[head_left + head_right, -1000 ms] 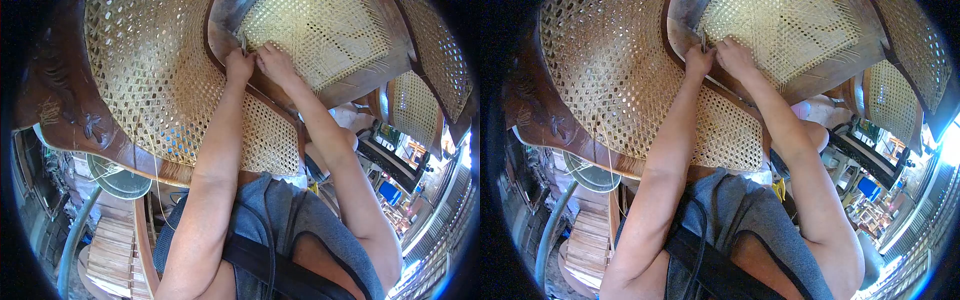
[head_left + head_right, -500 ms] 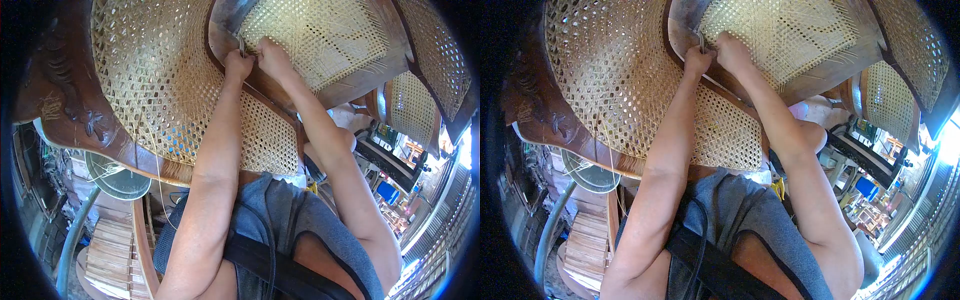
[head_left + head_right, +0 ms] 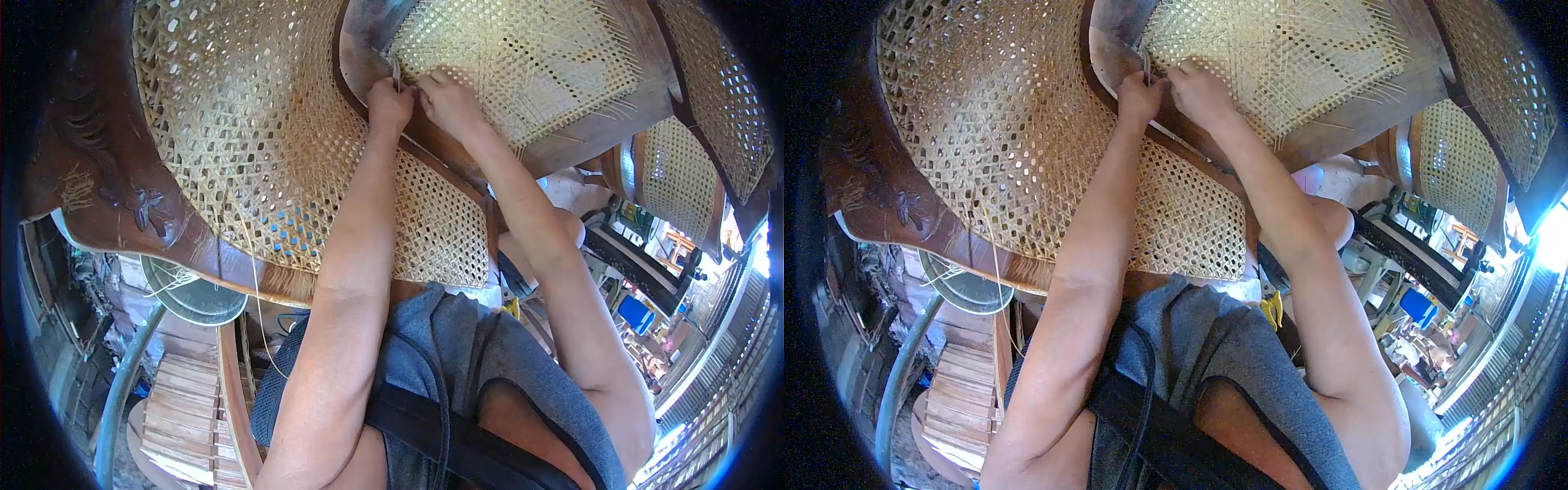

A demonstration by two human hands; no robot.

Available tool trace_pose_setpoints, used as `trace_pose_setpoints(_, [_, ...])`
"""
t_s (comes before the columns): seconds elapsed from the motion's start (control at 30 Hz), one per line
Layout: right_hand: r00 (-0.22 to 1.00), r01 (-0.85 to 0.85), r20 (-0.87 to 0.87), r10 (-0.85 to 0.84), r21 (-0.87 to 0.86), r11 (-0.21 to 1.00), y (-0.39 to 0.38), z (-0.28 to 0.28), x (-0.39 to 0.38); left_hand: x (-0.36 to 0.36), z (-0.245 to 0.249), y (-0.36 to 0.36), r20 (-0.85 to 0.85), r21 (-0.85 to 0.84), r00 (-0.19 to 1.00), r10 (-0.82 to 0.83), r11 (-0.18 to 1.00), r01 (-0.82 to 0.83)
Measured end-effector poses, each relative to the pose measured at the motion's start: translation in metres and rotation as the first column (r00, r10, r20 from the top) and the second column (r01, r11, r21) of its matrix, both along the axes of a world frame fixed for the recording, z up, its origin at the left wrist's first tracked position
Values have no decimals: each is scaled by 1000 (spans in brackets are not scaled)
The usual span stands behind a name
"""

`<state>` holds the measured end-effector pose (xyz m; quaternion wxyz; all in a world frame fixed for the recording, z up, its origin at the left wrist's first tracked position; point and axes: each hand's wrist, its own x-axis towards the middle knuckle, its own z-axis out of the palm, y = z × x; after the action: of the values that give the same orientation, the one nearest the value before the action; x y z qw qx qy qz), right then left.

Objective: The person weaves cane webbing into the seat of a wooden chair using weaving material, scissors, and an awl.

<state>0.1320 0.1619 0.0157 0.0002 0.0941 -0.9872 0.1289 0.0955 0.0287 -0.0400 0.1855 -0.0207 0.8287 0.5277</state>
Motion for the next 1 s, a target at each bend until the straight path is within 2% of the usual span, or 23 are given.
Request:
trace_pose_setpoints(0.17, [994,-95,-35,106,239,966,4,-9,1,3,-1,2,-28,-3,999,30,1000,-30])
trace_pose_setpoints(0.4, [996,-85,8,85,242,967,3,-3,4,1,5,2,106,30,993,45,998,-48])
trace_pose_setpoints(0.47, [996,-76,-26,82,179,981,3,-5,3,0,5,4,88,15,995,50,999,-52])
trace_pose_setpoints(0.77, [999,-45,26,40,222,974,0,-3,2,0,14,4,142,43,986,86,995,-93])
trace_pose_setpoints(1.0, [998,-48,-28,57,250,967,-2,-5,2,1,12,5,133,70,988,80,994,-90])
